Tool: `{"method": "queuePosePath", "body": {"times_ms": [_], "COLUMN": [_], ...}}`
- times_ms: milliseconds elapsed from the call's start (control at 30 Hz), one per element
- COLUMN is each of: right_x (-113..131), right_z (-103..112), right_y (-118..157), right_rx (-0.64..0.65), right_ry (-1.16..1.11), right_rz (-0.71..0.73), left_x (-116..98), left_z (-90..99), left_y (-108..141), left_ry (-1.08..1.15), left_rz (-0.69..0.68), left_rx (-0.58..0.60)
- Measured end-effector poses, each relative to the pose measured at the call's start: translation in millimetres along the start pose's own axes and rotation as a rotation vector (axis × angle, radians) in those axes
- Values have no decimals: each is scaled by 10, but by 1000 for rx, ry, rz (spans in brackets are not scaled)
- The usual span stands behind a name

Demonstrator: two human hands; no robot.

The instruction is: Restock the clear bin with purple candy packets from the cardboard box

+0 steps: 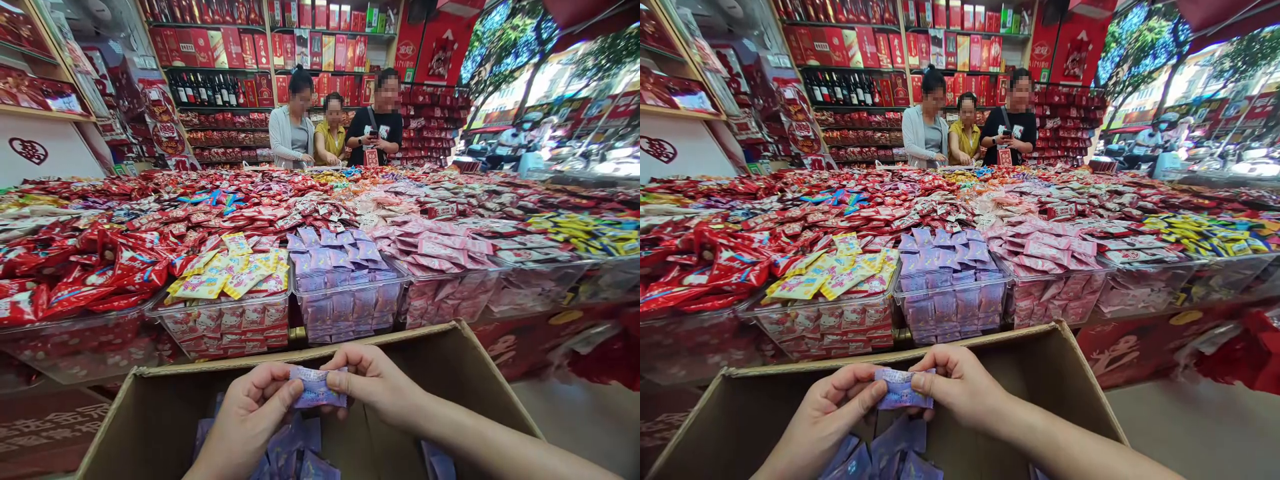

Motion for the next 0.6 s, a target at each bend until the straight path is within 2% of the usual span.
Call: {"method": "queuePosePath", "body": {"times_ms": [67, 167, 233, 300, 400, 467, 533, 600], "right_x": [73, 348, 498, 555, 556, 543, 476, 333], "right_z": [33, 18, -69, -145, -190, -162, -100, -50], "right_y": [22, 139, 266, 352, 385, 356, 273, 166], "right_rx": [-57, -115, -78, -11, 73, 59, 12, -22], "right_ry": [135, 398, 540, 632, 661, 610, 489, 304], "right_rz": [101, 458, 680, 766, 730, 676, 558, 371], "left_x": [14, 69, 86, 62, -11, -51, -82, -99], "left_z": [-1, -52, -92, -111, -83, -66, -65, -86], "left_y": [8, 47, 84, 104, 95, 83, 81, 94], "left_ry": [2, 64, 149, 222, 244, 226, 206, 201], "left_rz": [33, 145, 212, 223, 148, 83, 20, -12], "left_rx": [-17, 1, 21, 30, 18, 23, 44, 80]}}
Point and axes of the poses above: each hand's wrist, its own y-axis away from the middle knuckle, its own z-axis out of the back of the hand, x = y × z, the point moved 8 cm from there along -y, towards the middle knuckle, and after that the axes turned 9 degrees about -x, right-handed, at the moved point
